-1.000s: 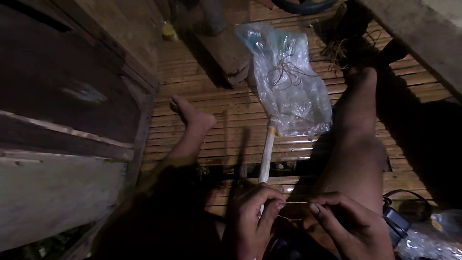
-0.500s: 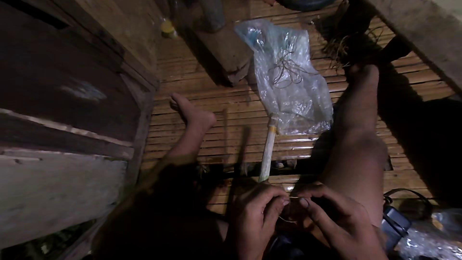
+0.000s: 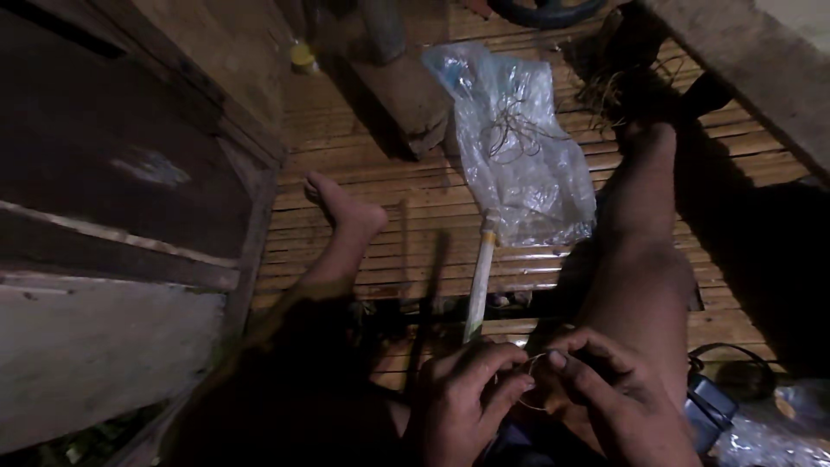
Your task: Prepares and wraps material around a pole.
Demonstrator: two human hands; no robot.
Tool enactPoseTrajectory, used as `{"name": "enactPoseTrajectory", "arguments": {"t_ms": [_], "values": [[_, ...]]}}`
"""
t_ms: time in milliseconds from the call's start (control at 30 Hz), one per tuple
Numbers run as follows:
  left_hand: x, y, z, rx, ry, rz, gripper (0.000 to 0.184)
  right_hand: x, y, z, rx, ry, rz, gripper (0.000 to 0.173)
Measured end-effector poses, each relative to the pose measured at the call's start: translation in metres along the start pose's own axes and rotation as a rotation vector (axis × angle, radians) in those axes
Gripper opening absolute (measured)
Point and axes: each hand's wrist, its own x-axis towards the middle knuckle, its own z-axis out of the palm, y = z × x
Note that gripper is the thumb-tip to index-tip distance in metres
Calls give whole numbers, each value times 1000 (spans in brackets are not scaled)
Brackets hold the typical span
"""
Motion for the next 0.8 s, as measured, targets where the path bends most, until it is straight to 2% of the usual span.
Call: {"name": "enactPoseTrajectory", "arguments": {"t_ms": [400,700,800], "values": [[4,2,5,25,98,51,14,1,-1,3,-42,25,-56,9],[3,1,6,54,108,62,14,0,2,4,94,55,58,11],[3,1,7,58,111,53,14,-1,1,4,70,60,46,10]]}}
